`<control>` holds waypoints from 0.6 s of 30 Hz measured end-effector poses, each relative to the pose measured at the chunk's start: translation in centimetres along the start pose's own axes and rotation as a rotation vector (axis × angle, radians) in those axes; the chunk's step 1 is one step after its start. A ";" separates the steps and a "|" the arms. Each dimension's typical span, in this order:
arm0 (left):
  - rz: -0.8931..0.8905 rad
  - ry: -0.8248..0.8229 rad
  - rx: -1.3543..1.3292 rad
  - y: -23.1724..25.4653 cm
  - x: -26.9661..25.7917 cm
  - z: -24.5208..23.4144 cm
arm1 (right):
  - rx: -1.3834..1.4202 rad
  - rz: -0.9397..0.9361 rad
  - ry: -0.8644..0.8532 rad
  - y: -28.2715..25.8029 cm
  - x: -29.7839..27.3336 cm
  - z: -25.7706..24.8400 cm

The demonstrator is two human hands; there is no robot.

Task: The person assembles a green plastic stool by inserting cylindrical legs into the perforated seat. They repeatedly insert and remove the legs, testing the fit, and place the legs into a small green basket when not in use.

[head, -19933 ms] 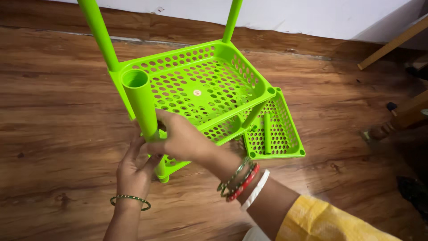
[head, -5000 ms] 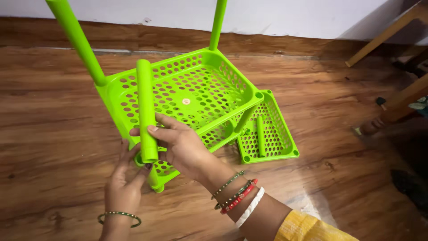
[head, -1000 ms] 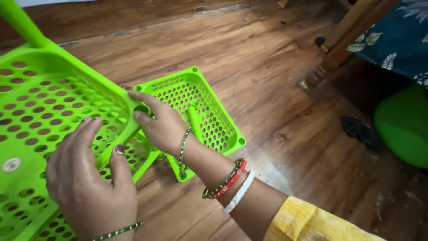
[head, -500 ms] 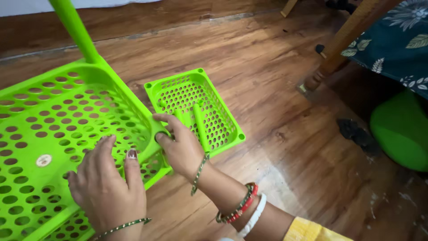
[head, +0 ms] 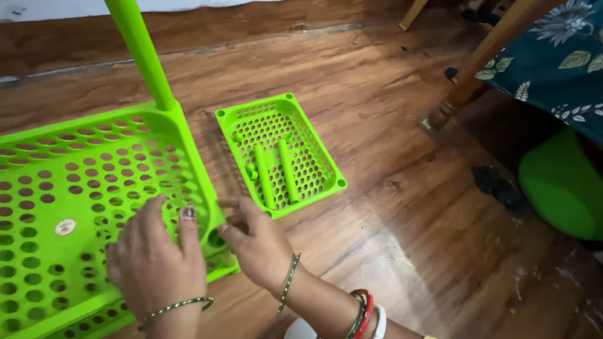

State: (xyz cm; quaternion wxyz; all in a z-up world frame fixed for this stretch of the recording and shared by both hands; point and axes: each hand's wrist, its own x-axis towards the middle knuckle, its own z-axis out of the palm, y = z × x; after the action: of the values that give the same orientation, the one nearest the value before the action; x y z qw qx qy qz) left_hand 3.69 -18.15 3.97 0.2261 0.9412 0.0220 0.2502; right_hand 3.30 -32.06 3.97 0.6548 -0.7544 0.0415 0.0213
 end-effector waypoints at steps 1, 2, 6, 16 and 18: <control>-0.024 -0.030 0.017 0.3 -0.1 0.0 | -0.036 0.037 -0.024 -0.2 -0.5 0.0; -0.051 -0.061 0.034 0.6 -0.3 0.1 | -0.073 0.075 -0.049 -0.4 -1.0 0.0; -0.075 -0.166 0.115 1.3 -0.9 0.2 | -0.433 -0.099 0.016 -1.1 -0.6 0.1; -0.095 -0.595 0.303 2.9 -0.6 -0.8 | -1.191 -0.989 -0.272 -2.9 7.6 0.2; -0.039 -0.508 0.314 2.3 -0.8 -0.6 | -1.353 -1.003 -0.313 -2.6 8.5 0.1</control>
State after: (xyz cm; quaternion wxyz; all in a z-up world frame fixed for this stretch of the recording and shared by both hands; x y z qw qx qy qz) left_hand 2.56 -20.05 5.06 0.0810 0.9965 0.0212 -0.0044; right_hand 11.96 -31.87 5.83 -0.0060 -0.9004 -0.4095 -0.1467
